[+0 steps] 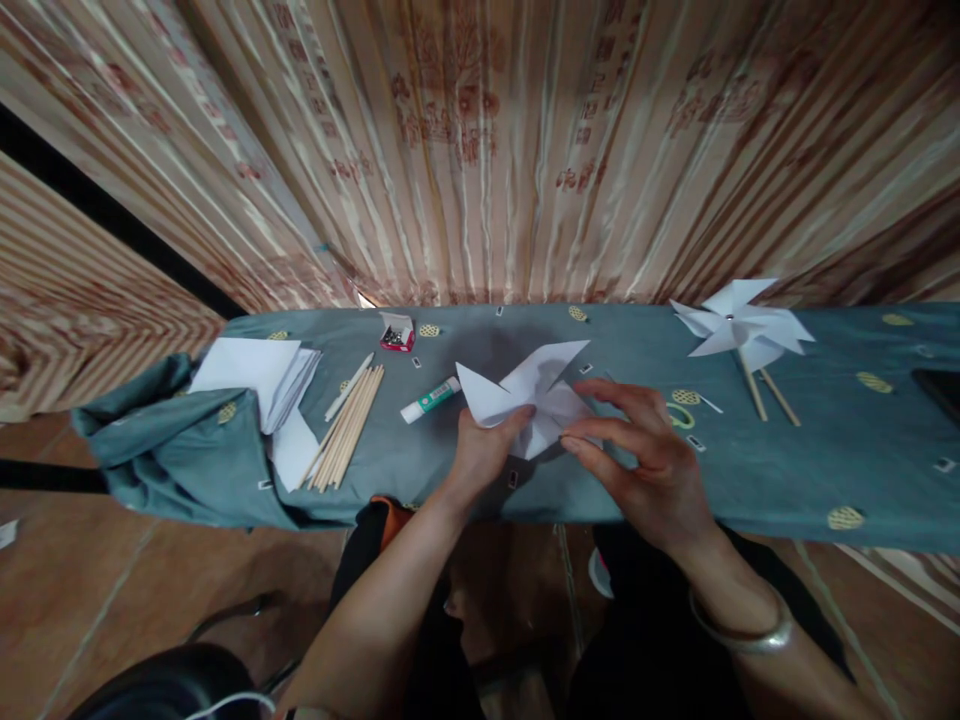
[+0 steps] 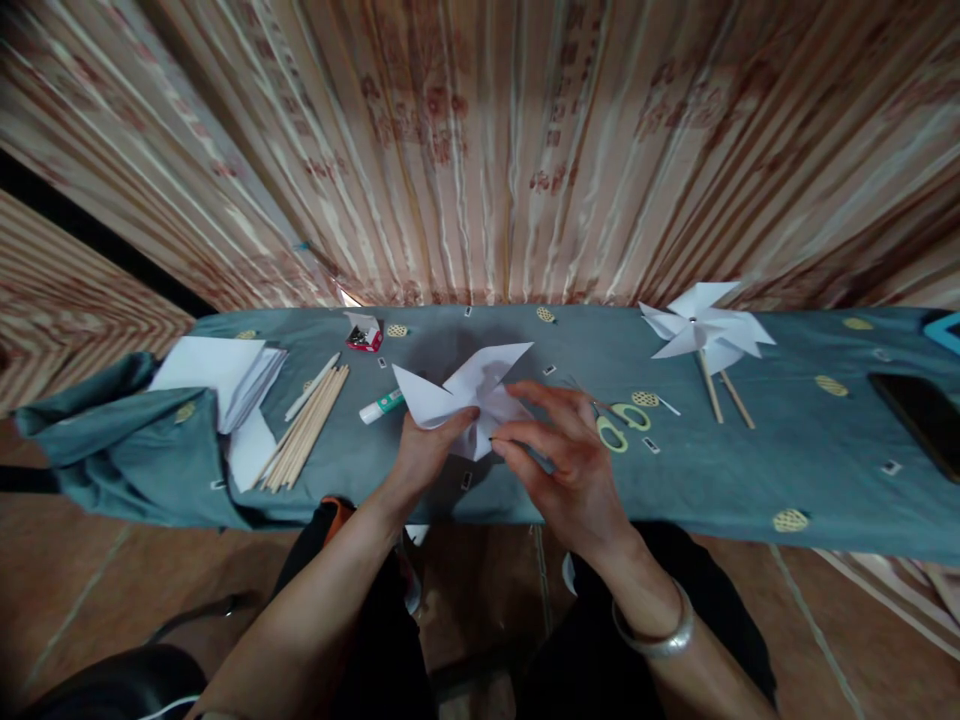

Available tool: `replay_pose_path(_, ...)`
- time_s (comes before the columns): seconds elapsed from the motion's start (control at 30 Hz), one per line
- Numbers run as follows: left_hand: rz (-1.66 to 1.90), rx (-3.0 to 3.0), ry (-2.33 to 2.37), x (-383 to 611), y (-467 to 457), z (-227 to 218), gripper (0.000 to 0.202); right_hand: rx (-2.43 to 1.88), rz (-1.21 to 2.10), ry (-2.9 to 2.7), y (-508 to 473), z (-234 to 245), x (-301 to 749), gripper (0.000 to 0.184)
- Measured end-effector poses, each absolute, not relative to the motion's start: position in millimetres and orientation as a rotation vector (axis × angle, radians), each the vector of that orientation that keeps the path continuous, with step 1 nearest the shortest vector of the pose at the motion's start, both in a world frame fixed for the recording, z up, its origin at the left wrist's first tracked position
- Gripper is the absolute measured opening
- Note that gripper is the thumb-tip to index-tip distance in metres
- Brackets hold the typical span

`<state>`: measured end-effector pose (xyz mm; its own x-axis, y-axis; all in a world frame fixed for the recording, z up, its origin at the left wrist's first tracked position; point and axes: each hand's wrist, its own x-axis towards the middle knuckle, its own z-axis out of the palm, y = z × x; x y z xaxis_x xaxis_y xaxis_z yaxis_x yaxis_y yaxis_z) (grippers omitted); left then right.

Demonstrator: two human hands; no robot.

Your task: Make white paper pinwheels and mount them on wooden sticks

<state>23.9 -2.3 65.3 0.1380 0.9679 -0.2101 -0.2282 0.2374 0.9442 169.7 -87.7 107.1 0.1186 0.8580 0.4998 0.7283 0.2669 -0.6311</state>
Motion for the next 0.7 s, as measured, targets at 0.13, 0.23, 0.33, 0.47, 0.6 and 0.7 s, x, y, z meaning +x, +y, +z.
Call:
replay_pose_path(0.13, 1.051, 0.885, 0.987, 25.3, -7.2, 68.6, 0.031, -1.492, 0.232, -1.567, -81.5, 95.5, 170.8, 0.008)
replay_pose_path(0.23, 1.039, 0.856, 0.942, 27.5, -10.9, 71.1, 0.032, -1.470, 0.331, -1.509, -76.5, 86.6, 170.9, 0.008)
replay_pose_path(0.33, 1.018, 0.823, 0.945, 29.5, -13.1, 74.7, 0.036, -1.427, 0.405, -1.450, -73.5, 81.6, 172.6, 0.006)
replay_pose_path(0.47, 1.007, 0.828, 0.931, 29.8, -13.5, 76.1, 0.039, -1.391, 0.526, -1.369, -72.0, 77.9, 176.6, 0.004)
replay_pose_path(0.6, 0.988, 0.859, 0.916, 28.6, -13.4, 73.0, 0.040, -1.322, 0.660, -1.275, -70.7, 74.5, 178.8, 0.005)
replay_pose_path(0.7, 0.974, 0.878, 0.906, 28.3, -13.6, 70.9, 0.038, -1.277, 0.729, -1.221, -69.8, 72.8, 178.8, 0.006)
